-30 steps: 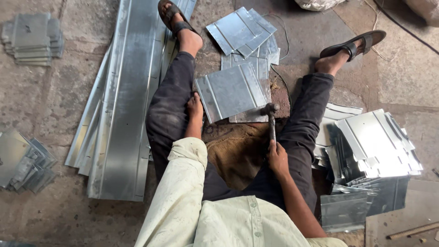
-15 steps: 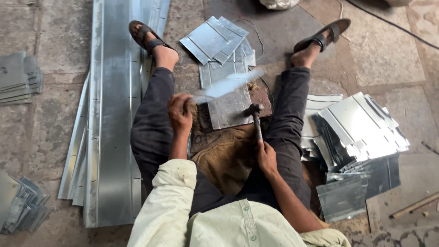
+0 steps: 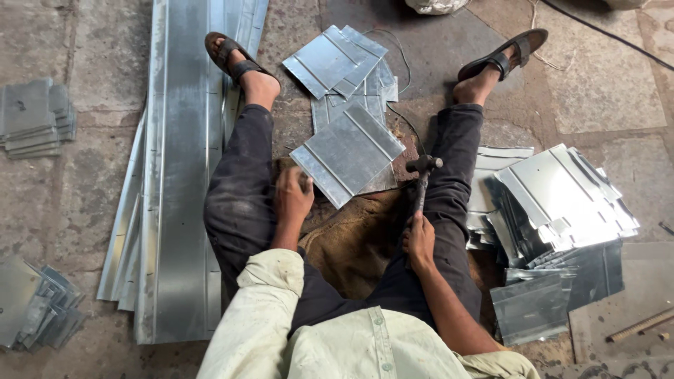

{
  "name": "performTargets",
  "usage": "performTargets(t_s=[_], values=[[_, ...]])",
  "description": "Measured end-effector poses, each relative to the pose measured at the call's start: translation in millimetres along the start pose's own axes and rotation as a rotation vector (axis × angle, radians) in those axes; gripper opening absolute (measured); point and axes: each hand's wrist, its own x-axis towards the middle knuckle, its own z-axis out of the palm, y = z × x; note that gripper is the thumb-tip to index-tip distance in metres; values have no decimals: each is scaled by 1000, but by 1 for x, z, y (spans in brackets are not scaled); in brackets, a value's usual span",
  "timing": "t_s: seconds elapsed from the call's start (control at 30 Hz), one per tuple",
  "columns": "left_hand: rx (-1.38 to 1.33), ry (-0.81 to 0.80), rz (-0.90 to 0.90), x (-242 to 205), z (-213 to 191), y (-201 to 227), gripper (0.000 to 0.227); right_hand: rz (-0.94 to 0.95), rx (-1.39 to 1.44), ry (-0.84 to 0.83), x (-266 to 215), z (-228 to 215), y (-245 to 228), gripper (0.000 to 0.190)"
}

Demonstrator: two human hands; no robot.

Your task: The person sits on the floor and uses a hammer to repeatedly strike a small metal sheet placed on a brick. They adjust the sheet's position and continue hammering it flat throughout the video.

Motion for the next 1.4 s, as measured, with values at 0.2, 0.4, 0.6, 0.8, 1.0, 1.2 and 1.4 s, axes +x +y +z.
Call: performTargets(t_s=[0.2,0.4,0.6,0.8,1.0,1.2,1.4], values=[[-196,-154,-165,-16,71,-30,80,-29,-81,7,-8,1,7,41],[-558,10,-468,-1,103,-74,34,-175,-77,-23,-1,5,14,40],[-525,287,-308,30,77,-98,50,-205,-125,-36,4,11,16,39],[-259,107,-475,28,24,-47,56,-302,-467,-52,3,19,12,40],[-276,90,-489,36,-2,-18,47,-896,-610,5,-34,14,-40,36],[-207,150,-415,43,-14,-9,47,-827,217,-142,-48,3,-55,31],[-244,114,-464,35,-3,-22,44,-589,-830,-108,-18,14,-27,42]])
